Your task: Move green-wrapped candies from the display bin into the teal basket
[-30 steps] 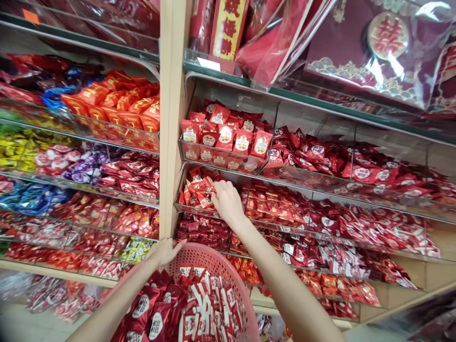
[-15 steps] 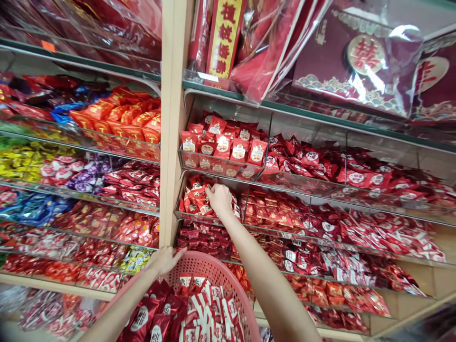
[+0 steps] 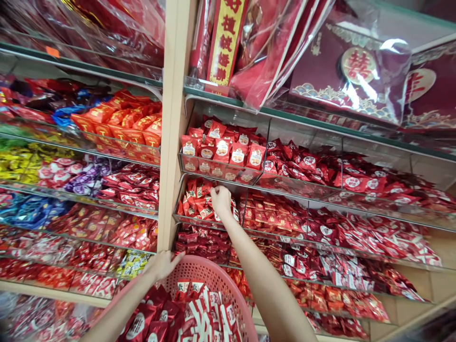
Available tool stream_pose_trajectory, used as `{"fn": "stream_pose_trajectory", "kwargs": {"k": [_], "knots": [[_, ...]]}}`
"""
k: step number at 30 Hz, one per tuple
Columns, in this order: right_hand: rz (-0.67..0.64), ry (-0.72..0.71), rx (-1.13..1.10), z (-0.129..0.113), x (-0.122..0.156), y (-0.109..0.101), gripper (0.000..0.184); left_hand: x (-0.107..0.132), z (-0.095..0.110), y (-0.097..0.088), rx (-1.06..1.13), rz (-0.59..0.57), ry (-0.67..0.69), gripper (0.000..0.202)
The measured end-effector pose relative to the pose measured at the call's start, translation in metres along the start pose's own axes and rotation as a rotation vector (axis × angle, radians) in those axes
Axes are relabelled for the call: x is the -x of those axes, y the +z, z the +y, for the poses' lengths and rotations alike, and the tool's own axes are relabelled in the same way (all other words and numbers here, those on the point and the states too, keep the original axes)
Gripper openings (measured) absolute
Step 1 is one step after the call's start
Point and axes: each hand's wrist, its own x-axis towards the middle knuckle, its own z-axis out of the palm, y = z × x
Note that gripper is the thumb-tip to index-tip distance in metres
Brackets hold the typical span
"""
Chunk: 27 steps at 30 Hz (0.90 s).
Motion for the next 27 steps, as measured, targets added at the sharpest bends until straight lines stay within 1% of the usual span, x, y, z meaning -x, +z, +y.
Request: {"fn": "stream_pose_trajectory", "kwargs": {"k": [3, 5, 7, 9, 11, 14, 17, 18, 20, 23, 25, 27], "knots": [[0.017, 0.076, -0.1, -0.002, -0.002, -0.002, 0.018, 0.001, 0.001, -0.002, 0.012, -0.002, -0.005, 0.076], [0.026, 0.146, -0.231, -0.004, 0.0, -0.004, 0.015, 0.001, 0.001, -0.002, 0.009, -0.006, -0.013, 0.076], [0.033, 0.237, -0.469, -0.007, 0.007, -0.008, 0.014, 0.0, 0.001, -0.001, 0.004, -0.01, -0.013, 0.076], [0.042, 0.316, -0.735, -0.01, 0.019, -0.016, 0.019, 0.0, 0.0, 0.001, 0.0, -0.012, -0.008, 0.076], [0.055, 0.338, -0.898, -0.012, 0.036, -0.026, 0.023, -0.001, 0.0, 0.001, -0.003, -0.016, -0.005, 0.077], [0.05, 0.347, -1.014, -0.012, 0.069, -0.039, 0.028, 0.0, 0.002, -0.001, -0.005, -0.02, -0.006, 0.077], [-0.002, 0.465, -1.087, -0.008, 0.106, -0.044, 0.037, 0.001, 0.003, -0.004, -0.008, -0.027, -0.01, 0.079], [-0.029, 0.531, -1.112, -0.006, 0.118, -0.043, 0.037, 0.001, 0.004, -0.004, -0.009, -0.03, -0.01, 0.08], [-0.094, 0.684, -1.17, 0.0, 0.138, -0.04, 0.032, 0.001, 0.004, -0.005, -0.014, -0.038, -0.021, 0.081], [-0.178, 0.872, -1.246, 0.012, 0.161, -0.031, 0.023, 0.001, 0.005, -0.004, -0.022, -0.048, -0.031, 0.083], [-0.201, 0.904, -1.262, 0.022, 0.172, -0.025, 0.023, 0.001, 0.005, -0.004, -0.026, -0.059, -0.045, 0.084], [-0.216, 0.89, -1.256, 0.034, 0.182, -0.019, 0.024, 0.001, 0.006, -0.004, -0.029, -0.065, -0.053, 0.084]]}}
